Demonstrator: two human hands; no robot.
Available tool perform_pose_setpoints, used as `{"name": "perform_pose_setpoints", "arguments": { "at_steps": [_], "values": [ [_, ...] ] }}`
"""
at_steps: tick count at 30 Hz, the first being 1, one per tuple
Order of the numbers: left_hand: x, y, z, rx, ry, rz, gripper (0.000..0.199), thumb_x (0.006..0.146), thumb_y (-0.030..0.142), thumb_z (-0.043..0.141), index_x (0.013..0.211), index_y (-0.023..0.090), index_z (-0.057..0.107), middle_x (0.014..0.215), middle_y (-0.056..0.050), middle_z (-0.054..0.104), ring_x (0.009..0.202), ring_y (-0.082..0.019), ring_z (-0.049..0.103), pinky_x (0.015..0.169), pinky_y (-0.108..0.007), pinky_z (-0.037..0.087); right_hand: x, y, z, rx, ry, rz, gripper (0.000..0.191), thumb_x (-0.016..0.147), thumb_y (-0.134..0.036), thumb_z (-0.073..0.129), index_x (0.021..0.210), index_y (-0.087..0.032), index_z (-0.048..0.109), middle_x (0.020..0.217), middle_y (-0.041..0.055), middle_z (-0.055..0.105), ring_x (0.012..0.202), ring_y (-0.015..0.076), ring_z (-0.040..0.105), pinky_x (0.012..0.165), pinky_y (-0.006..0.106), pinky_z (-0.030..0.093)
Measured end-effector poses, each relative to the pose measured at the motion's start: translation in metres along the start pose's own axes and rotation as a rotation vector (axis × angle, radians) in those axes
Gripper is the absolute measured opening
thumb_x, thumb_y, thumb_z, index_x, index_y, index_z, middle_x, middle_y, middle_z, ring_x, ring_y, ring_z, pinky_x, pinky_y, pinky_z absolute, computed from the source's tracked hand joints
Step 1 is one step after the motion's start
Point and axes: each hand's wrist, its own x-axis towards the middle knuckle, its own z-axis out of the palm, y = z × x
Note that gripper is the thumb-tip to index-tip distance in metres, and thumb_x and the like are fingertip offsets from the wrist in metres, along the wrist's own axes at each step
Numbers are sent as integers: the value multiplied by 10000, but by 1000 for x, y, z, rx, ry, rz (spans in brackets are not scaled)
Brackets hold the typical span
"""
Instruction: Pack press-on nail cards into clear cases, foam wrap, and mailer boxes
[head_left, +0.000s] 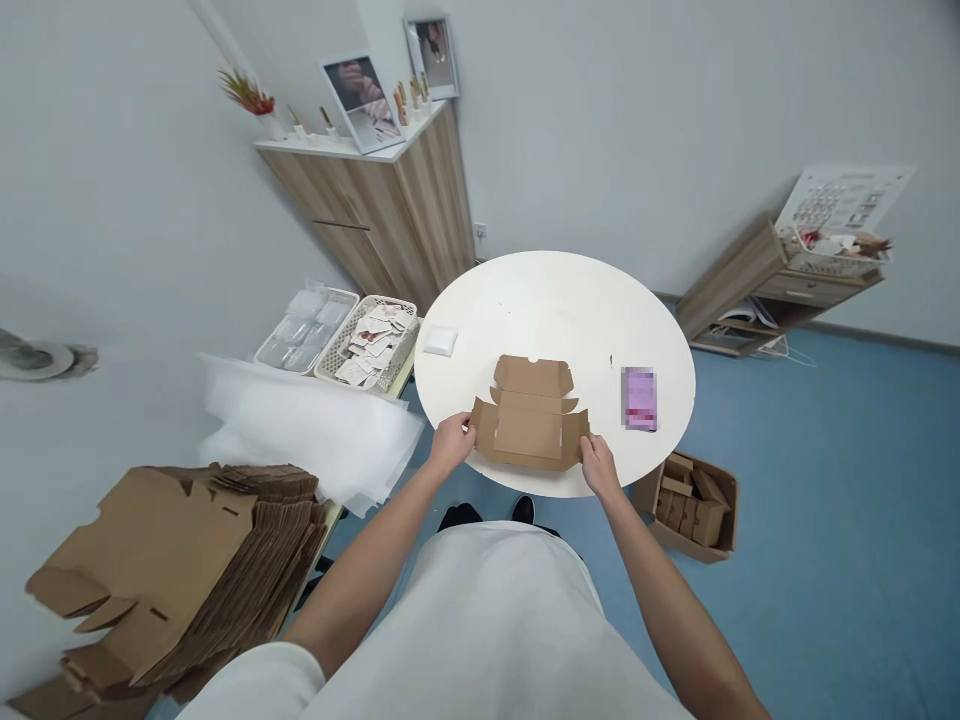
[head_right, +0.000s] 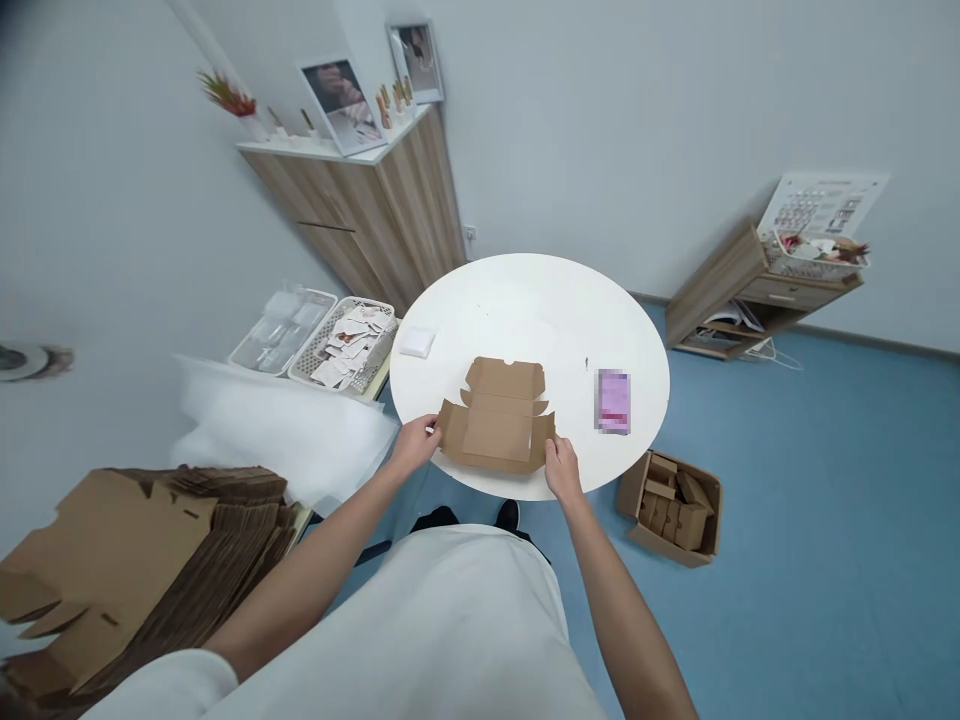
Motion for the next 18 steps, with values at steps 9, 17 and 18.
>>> {"name": "perform_pose_setpoints", "arguments": {
  "at_steps": [9,17,18],
  "values": [
    [53,-18,5,50,-66,-7,236,743,204,449,914,201,611,885,-22,656,713,-160,608,655,-263,435,25,6,12,-42,-99,52,325,744,-275,296,868,-177,579,829,48,601,768,189,522,675,286,389],
    [93,-37,1,50,-102,-8,383,756,260,481,1127,162,473,989,-77,627,859,-195,605,741,-313,444,36,0,27,-308,24,233,546,754,-261,367,1289,-154,350,914,85,577,862,224,535,728,326,403],
    [93,-37,1,80,-76,43,427,752,283,494,1157,157,450,1065,-103,595,938,-215,581,784,-337,434,35,1,27,-344,54,243,567,754,-275,382,1303,-144,330,963,105,563,911,242,520,761,343,398]
  ]
}}
